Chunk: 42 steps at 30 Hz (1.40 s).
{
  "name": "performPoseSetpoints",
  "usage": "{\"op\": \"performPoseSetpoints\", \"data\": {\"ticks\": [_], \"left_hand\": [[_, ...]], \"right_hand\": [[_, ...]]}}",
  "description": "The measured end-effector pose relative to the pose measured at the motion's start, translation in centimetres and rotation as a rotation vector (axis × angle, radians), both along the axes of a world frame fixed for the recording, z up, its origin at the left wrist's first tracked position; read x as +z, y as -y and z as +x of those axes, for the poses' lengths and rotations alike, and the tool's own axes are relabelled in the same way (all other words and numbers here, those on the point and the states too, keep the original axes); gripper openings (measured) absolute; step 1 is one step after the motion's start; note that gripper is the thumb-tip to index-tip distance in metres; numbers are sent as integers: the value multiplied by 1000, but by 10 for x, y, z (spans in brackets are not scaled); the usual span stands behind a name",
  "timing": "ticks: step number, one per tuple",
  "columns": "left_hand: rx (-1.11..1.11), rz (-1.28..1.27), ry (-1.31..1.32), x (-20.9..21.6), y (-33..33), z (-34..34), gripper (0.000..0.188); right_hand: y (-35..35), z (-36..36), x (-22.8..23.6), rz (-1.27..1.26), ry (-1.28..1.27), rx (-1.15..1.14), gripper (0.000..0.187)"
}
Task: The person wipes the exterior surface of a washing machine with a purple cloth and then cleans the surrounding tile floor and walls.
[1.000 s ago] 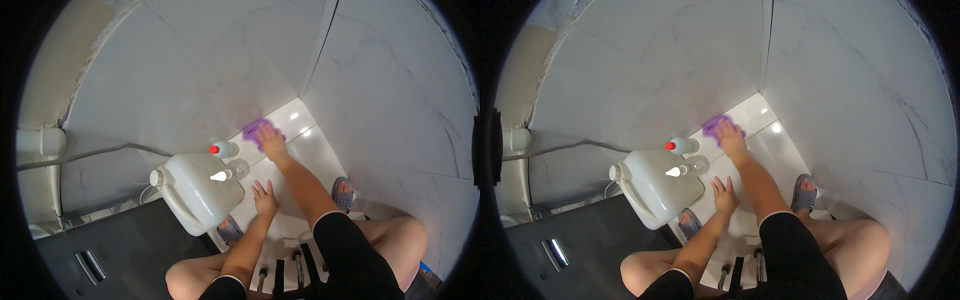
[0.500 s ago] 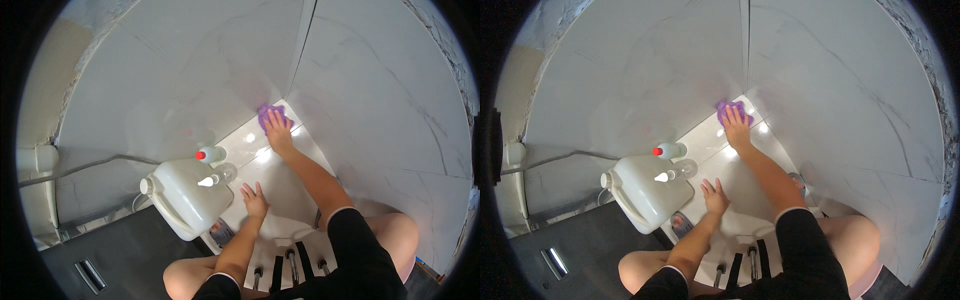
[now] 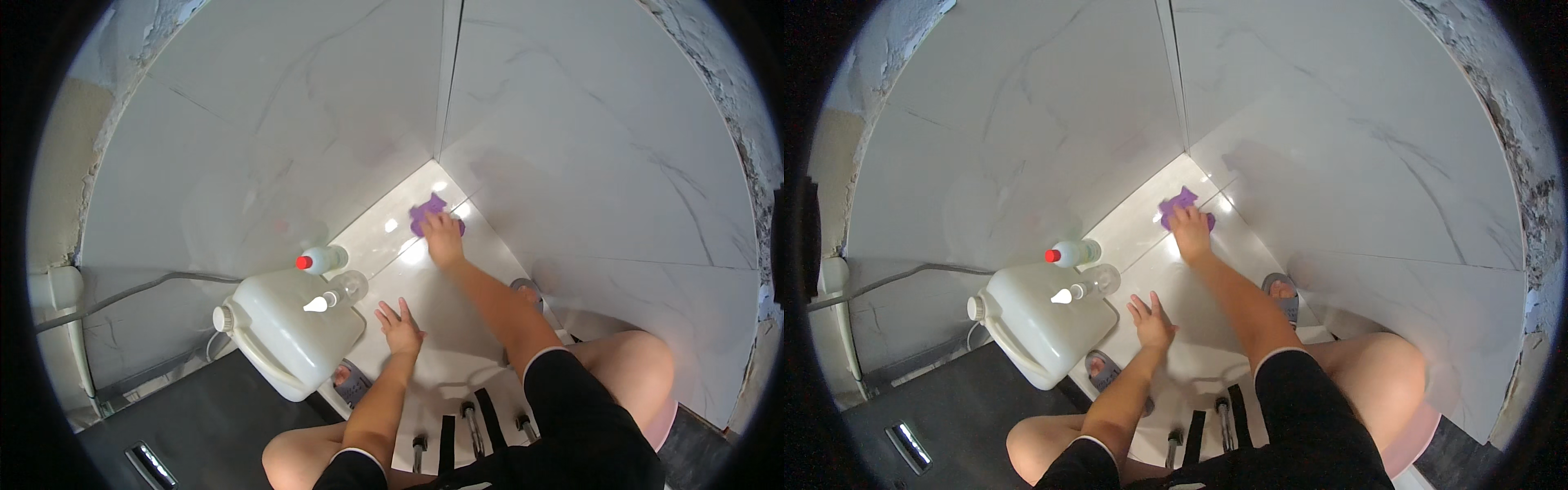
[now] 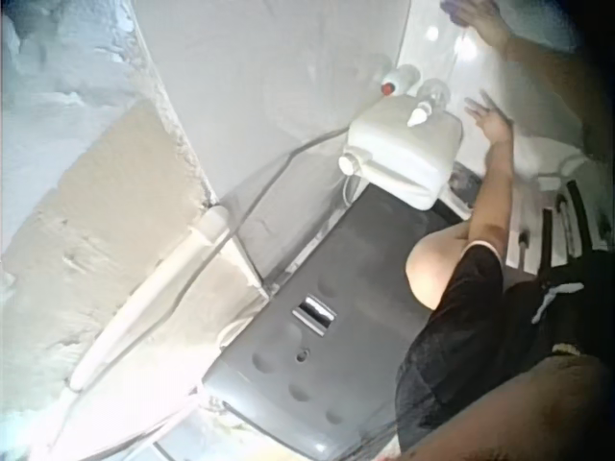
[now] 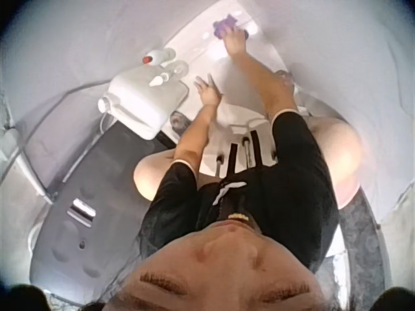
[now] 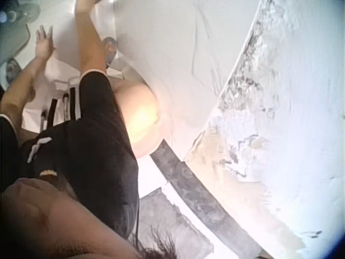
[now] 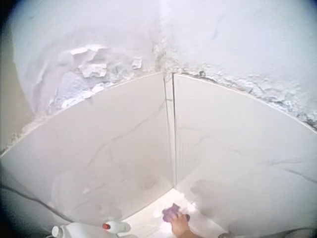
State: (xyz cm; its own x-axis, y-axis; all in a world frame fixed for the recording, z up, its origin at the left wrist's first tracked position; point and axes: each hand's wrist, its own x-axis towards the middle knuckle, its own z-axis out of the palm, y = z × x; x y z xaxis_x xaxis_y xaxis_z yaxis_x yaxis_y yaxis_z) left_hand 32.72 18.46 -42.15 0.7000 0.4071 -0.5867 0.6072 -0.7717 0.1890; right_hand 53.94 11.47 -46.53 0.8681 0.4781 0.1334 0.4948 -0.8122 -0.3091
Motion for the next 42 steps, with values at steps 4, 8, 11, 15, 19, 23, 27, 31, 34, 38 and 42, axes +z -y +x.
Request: {"op": "performPoseSetpoints", "data": {"ticks": [4,8,11,15,19,23,27,31,34,38,42], "left_hand": [[-5,26,35,-5,-8,-11,109],[-32,45,64,-6,-2,-8,109],[-55,29,78,-10,8,-3,110],[-34,49,65,-8,0,-8,110],[-14,55,15,-2,-8,-8,108],[2,-30,56,7,5,3,106],[36,-37,28,7,-7,-6,105],[49,-45,47,5,-3,-5,106],[34,-62,39,6,6,3,107],[27,-17,106,1,-5,-10,108],[47,-30,59,7,0,-4,108]], "right_hand": [[1,-28,26,196,156,123,26],[20,-4,20,-1,85,-204,32],[55,-4,-10,-154,-114,-313,38],[29,-80,-4,-180,-152,-94,39],[17,-135,10,-27,-162,86,32],[27,-100,-9,743,-623,-485,27],[60,-31,21,711,-384,-550,28],[98,-15,36,109,-299,-410,33],[106,-49,7,-85,-68,-328,32],[84,-131,-4,-177,-160,-92,37],[76,-162,4,456,-730,-315,31]]}}
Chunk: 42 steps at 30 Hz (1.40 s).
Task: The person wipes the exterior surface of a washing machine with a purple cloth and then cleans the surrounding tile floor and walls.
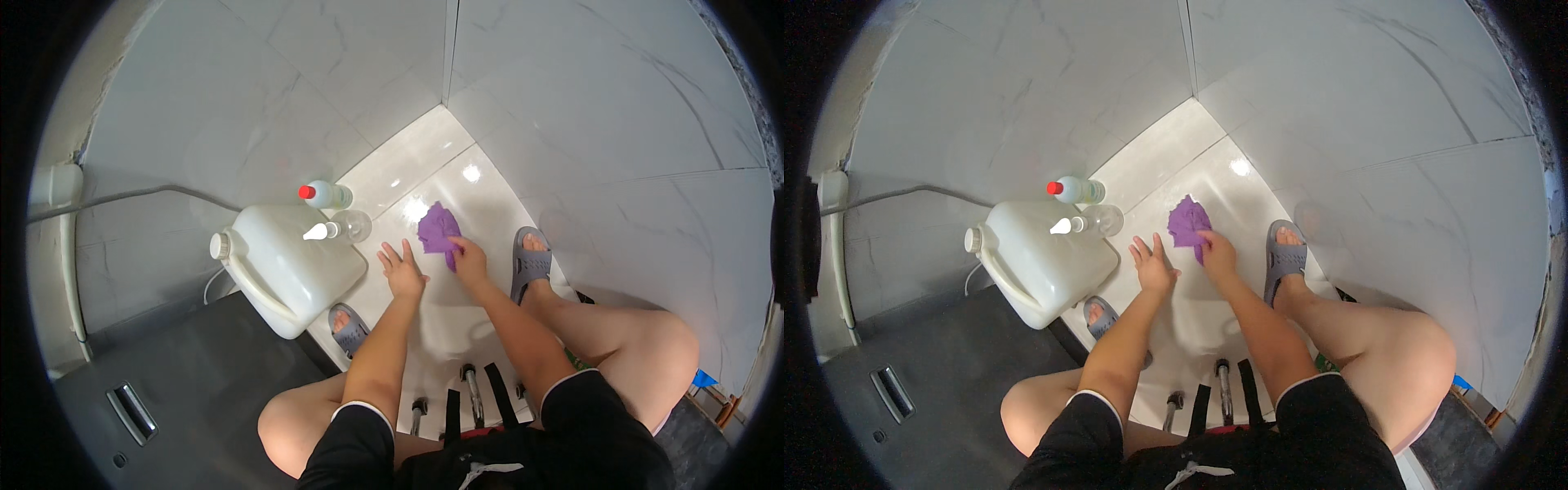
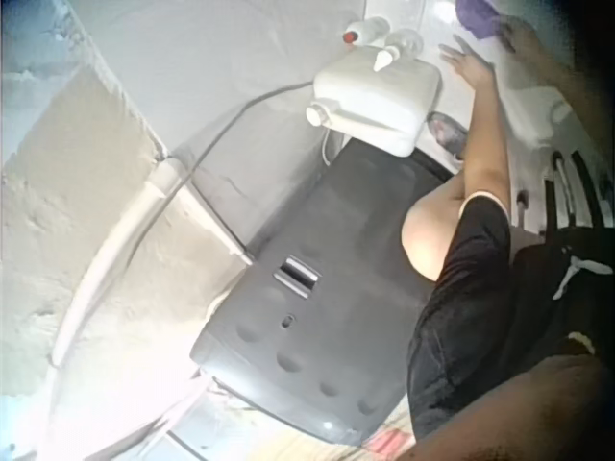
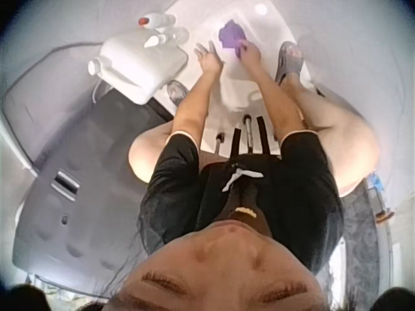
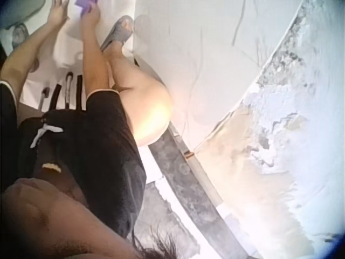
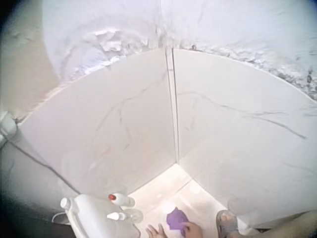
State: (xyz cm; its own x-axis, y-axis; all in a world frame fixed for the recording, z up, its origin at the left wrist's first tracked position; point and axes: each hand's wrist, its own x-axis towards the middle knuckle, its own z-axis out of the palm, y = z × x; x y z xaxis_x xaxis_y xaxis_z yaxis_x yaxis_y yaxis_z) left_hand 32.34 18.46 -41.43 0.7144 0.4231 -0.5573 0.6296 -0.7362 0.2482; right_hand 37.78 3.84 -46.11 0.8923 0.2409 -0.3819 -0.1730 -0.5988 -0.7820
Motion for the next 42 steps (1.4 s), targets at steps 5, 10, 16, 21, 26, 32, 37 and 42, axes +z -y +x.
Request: {"op": "performPoseSetpoints", "data": {"ticks": [5,10,16,21,26,32,37,42], "left_hand": [[-1,0,6,-1,3,3,109],[1,25,-7,-2,-3,-2,107],[-7,-7,37,-1,7,4,105],[15,4,28,-1,-4,-6,105],[-2,-18,7,1,9,7,105],[2,2,-17,-9,1,1,105],[-12,52,142,-31,-5,-13,106],[-1,6,54,-9,0,-4,106]], "right_hand": [[32,37,6,932,-614,-773,30],[46,44,31,1191,-989,-921,32],[47,55,21,1020,-706,-778,31],[47,91,63,-73,-79,-215,37],[58,88,31,-594,124,28,55],[11,-51,14,-663,458,441,52],[9,-81,4,-448,479,576,43],[17,41,-7,-609,399,-103,42]]}}
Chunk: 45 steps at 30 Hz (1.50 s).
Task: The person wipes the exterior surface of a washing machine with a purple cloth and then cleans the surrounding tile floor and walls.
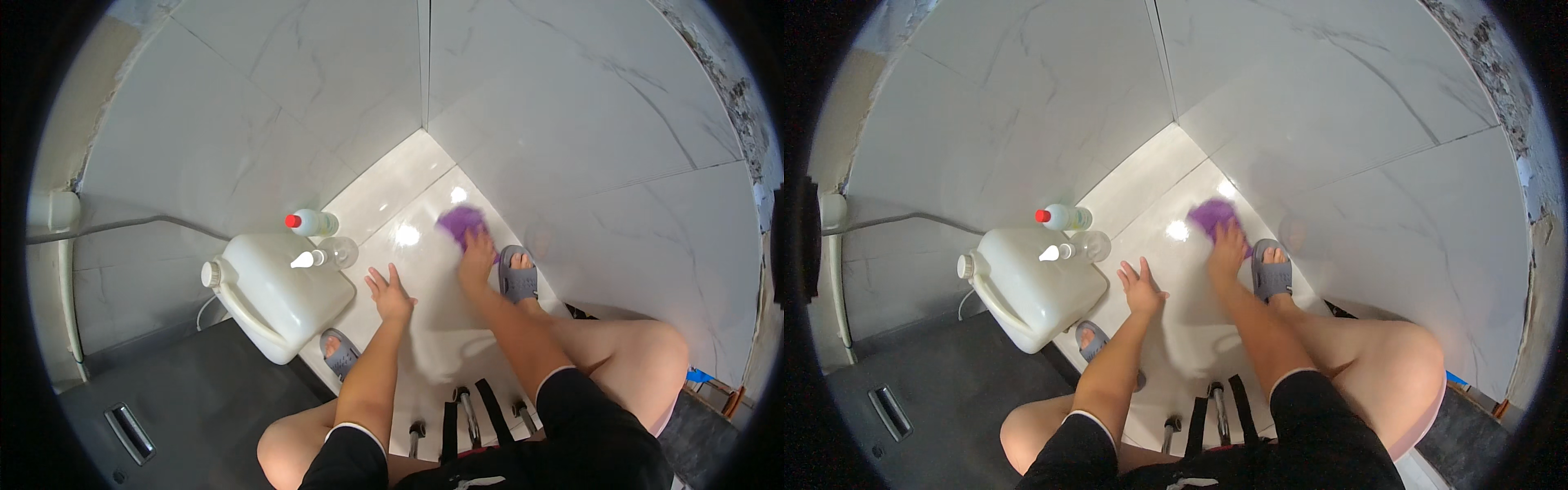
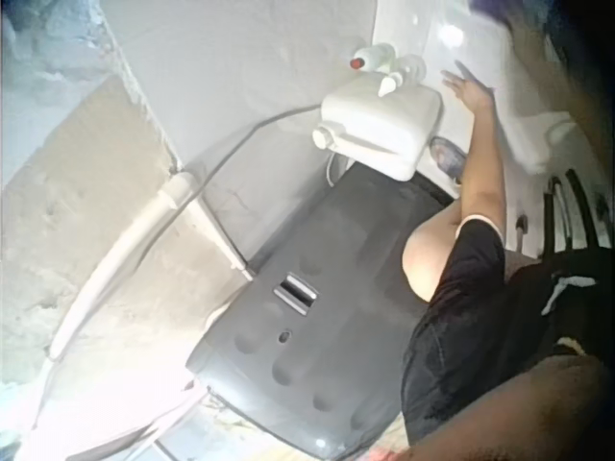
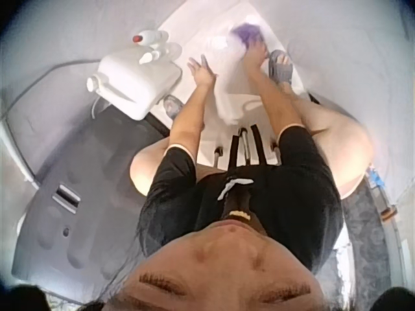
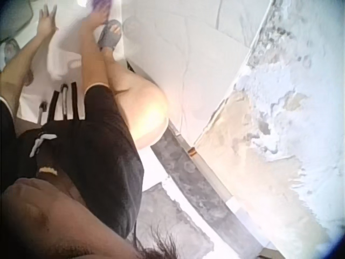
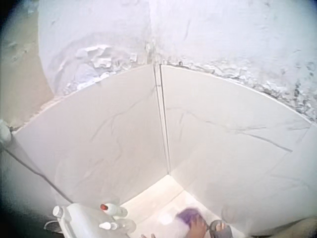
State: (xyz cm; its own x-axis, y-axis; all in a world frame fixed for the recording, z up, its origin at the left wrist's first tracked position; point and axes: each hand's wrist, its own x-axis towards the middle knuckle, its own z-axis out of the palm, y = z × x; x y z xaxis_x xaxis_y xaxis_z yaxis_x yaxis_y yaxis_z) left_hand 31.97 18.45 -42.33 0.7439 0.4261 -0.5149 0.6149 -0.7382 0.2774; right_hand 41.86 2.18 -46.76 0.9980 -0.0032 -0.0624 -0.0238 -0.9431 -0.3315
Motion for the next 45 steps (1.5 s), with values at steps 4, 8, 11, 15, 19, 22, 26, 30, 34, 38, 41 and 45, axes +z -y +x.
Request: {"op": "performPoseSetpoints", "data": {"ticks": [4,8,11,15,19,22,26,30,34,38,41,45], "left_hand": [[12,8,-52,1,2,4,107],[21,35,-35,-8,-1,-1,108],[25,37,-6,-5,-4,-2,108],[47,-44,-33,0,1,5,107],[17,12,5,-16,-5,-4,106],[6,20,-70,-14,-6,-1,106],[-56,84,-57,-16,2,2,108],[-61,77,-24,-16,0,-3,108],[-56,60,-58,-9,0,-1,108],[-51,79,-64,-13,-7,-5,110],[1,-14,-68,-6,2,6,111],[38,-38,-63,-14,-10,0,110]], "right_hand": [[-33,57,17,21,-79,-195,52],[-63,21,10,56,26,334,43],[-57,-50,3,156,39,507,41],[-43,-77,-2,210,-6,419,36],[-82,17,-1,205,205,150,35],[-115,125,27,174,345,126,43],[-125,196,19,67,65,236,51],[-101,194,8,-59,23,368,50],[-56,139,10,-50,-3,283,48],[-17,52,21,-53,36,13,47],[0,-12,25,-28,-47,-61,39],[-33,-73,17,46,-80,408,35]]}}
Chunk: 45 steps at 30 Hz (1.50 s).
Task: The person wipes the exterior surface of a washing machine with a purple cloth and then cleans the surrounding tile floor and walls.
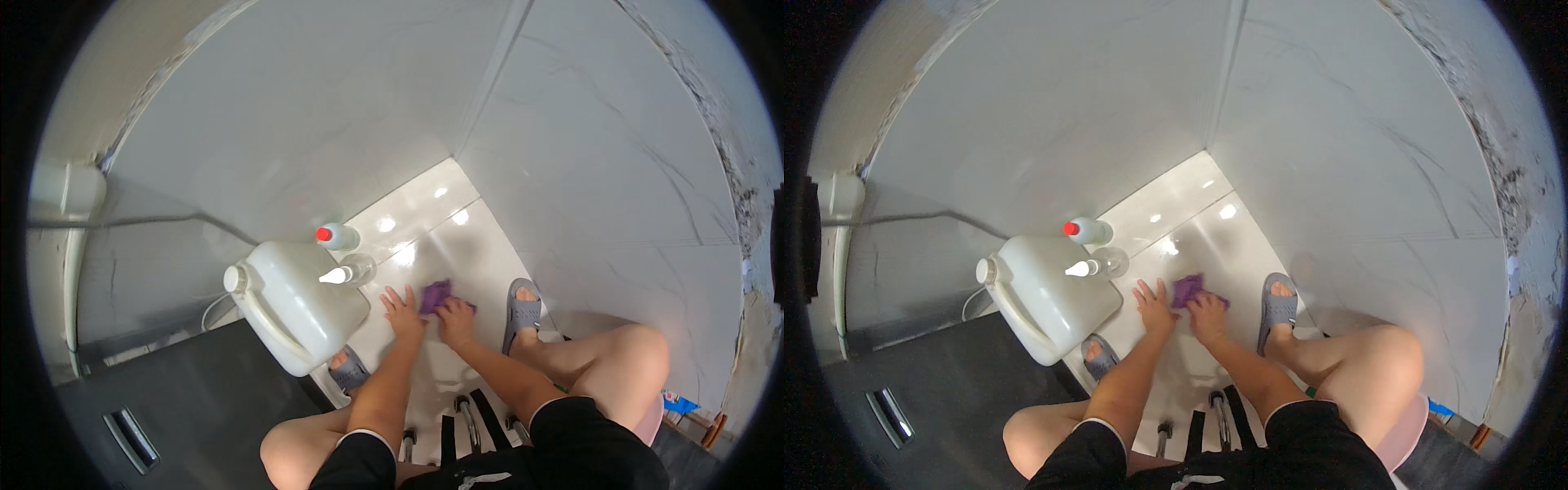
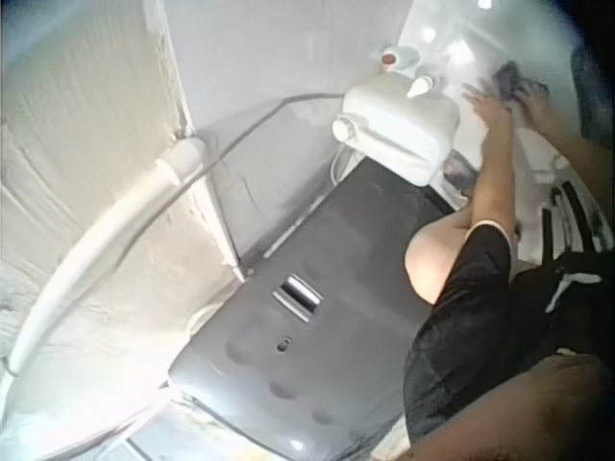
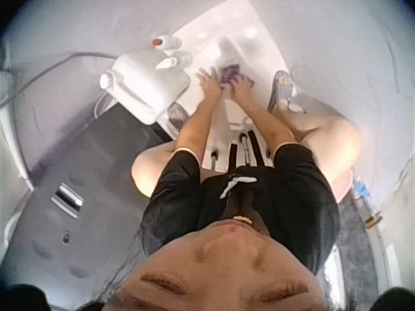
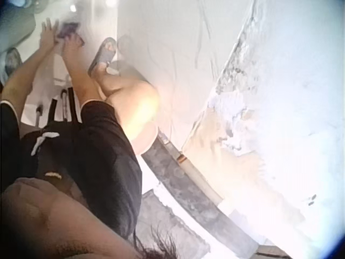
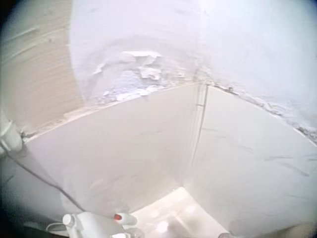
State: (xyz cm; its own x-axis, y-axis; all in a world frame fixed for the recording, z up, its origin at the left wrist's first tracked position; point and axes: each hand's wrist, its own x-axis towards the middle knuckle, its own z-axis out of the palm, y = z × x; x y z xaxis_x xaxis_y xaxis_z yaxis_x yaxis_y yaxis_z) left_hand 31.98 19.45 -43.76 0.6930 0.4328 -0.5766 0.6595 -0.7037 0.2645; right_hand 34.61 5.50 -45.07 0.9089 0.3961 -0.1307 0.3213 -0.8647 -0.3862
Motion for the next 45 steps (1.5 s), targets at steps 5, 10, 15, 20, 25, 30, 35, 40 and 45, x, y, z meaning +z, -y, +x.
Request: {"op": "performPoseSetpoints", "data": {"ticks": [5,10,15,20,25,30,35,40,45], "left_hand": [[-52,-33,149,-9,10,-2,108],[-27,-26,234,-4,7,-15,102],[47,45,489,-27,-2,-28,66],[364,92,562,-19,-1,-64,40],[418,250,526,-3,7,-88,30],[301,241,384,-7,17,-110,40],[177,66,267,-1,19,-119,60],[118,34,198,-1,15,-119,64],[136,-3,89,7,16,-117,68]], "right_hand": [[-70,107,-27,244,94,-99,58],[-158,169,1,22,-93,52,67],[-130,115,-17,9,31,385,62],[-75,26,-6,46,-108,474,61],[4,-96,-1,-43,-203,690,46],[98,-183,-14,135,-248,883,50],[76,-84,-41,-3,-52,741,41],[61,70,-19,-21,85,-34,42],[67,-3,-33,-43,119,-195,44]]}}
